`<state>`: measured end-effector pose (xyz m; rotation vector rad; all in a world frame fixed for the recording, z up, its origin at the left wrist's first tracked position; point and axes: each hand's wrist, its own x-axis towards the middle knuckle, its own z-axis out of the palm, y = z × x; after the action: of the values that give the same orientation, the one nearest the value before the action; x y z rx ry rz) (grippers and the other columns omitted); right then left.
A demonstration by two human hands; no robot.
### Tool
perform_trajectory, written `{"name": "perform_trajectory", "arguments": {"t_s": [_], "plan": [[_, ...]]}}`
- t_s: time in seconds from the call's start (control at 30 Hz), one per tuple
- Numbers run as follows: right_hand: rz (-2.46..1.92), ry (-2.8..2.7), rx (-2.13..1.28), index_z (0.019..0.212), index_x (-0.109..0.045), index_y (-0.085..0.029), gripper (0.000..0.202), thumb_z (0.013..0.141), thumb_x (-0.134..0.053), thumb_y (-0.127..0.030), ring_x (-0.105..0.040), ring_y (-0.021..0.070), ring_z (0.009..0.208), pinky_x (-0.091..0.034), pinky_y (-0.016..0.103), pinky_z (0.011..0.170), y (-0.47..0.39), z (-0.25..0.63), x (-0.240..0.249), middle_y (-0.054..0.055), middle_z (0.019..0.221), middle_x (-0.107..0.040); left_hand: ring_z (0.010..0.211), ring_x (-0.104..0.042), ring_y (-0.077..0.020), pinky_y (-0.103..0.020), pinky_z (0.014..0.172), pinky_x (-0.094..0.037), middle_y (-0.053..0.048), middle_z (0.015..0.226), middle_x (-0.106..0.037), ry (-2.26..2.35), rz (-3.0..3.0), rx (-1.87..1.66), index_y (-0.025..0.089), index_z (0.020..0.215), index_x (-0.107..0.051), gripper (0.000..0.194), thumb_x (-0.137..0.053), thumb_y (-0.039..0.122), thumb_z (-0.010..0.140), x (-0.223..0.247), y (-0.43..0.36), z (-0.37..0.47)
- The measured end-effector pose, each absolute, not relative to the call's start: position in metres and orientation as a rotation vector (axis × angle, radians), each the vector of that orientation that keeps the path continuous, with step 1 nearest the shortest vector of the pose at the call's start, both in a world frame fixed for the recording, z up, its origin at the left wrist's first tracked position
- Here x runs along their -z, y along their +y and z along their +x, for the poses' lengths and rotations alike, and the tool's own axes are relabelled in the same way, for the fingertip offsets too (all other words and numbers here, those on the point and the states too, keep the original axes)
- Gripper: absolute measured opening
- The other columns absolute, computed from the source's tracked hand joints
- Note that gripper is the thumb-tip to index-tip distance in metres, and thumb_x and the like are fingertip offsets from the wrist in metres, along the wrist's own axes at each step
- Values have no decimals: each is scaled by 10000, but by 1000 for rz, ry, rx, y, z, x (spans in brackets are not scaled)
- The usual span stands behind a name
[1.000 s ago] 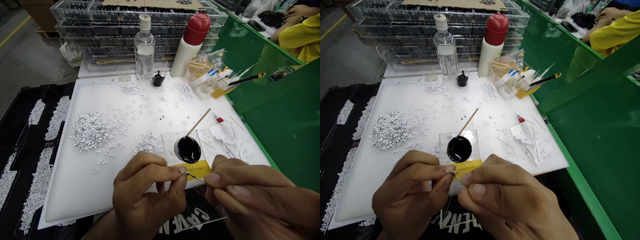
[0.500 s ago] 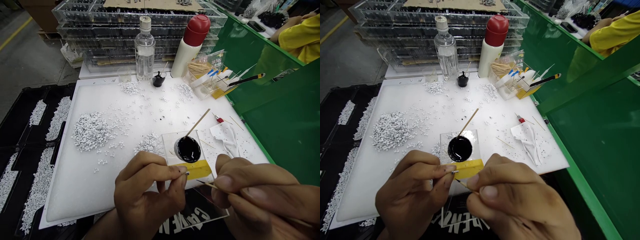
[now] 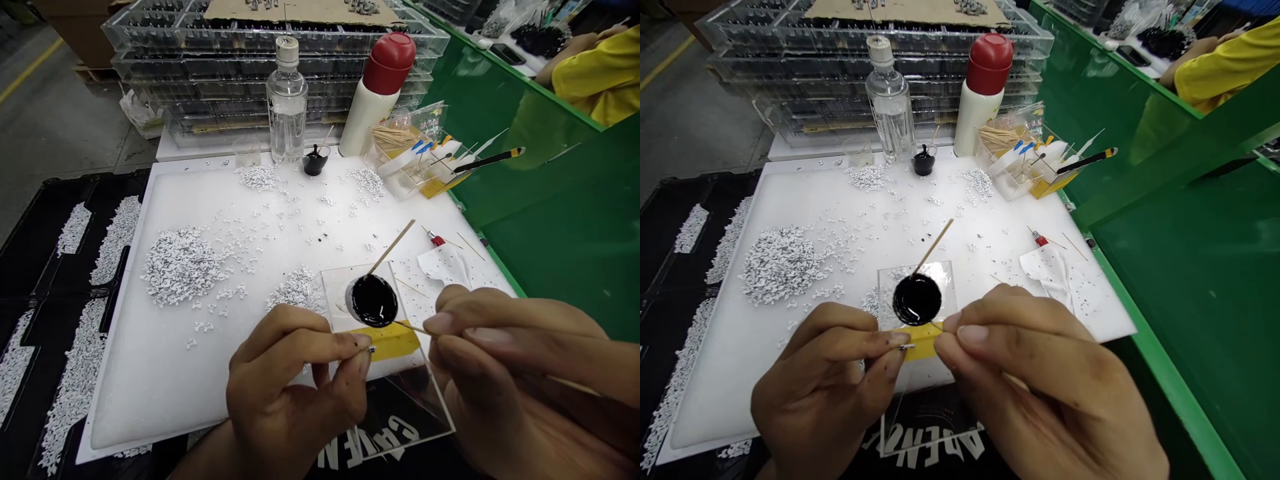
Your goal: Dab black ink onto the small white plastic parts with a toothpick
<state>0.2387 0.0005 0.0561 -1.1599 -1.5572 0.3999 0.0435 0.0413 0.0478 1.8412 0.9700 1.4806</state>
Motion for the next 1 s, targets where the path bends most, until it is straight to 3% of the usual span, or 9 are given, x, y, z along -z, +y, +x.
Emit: {"name": "perform_trajectory", "arguments": {"t_s": [0.1,0.2,0.33,0.5,0.67,0.8,0.93,1.0], "plan": [[-1235,-1579,-392,1219,-771,-278,376,932,-804,-37,-790,197,896,-716,339,746,1,236,-66,33,1122,-815,659,-646,5,-79,624,-568,95,856,-678,972,1849,-1482,190,921,-746,190,-731,4,889,-48,42,43],[-1275,-1657,-277,1181,-758,-240,310,924,-841,-87,-759,154,811,-714,308,724,2,236,-73,24,1104,-821,658,-641,3,-81,618,-564,97,847,-674,980,1848,-1480,193,917,-745,198,-732,-2,882,-48,41,43],[-1318,-1654,-185,1132,-727,-245,211,968,-835,-168,-738,92,802,-645,216,628,4,235,-73,-19,1085,-828,664,-644,-3,-89,617,-567,96,846,-678,986,1850,-1480,192,915,-739,201,-729,-5,881,-48,40,43],[-1326,-1637,-188,1125,-733,-248,174,992,-837,-210,-732,65,850,-636,168,673,4,231,-71,-39,1091,-826,672,-654,0,-82,633,-574,102,854,-684,985,1855,-1474,195,914,-729,215,-725,-15,871,-49,42,44],[-1308,-1665,-257,1170,-761,-264,266,956,-817,-116,-758,132,822,-692,263,685,0,238,-69,2,1098,-823,659,-650,0,-82,622,-573,98,848,-686,984,1859,-1485,196,919,-734,213,-726,-11,870,-49,43,44],[-1121,-1635,-292,1188,-783,-276,355,881,-894,-136,-737,159,713,-670,318,554,0,244,-68,8,1079,-817,664,-651,3,-77,627,-576,98,858,-680,983,1849,-1476,195,922,-738,211,-728,-9,872,-49,41,44],[-930,-1631,-468,1274,-722,-324,570,868,-848,56,-766,86,797,-705,232,821,6,238,-76,-68,1174,-815,657,-654,0,-75,613,-576,94,853,-685,980,1856,-1465,196,927,-743,212,-731,-9,874,-49,41,44],[-957,-1624,-543,1272,-706,-337,545,906,-822,51,-770,69,827,-692,200,842,9,235,-78,-70,1160,-812,651,-656,-4,-80,605,-579,91,847,-686,978,1856,-1463,198,926,-743,210,-738,-5,876,-49,42,44]]}}
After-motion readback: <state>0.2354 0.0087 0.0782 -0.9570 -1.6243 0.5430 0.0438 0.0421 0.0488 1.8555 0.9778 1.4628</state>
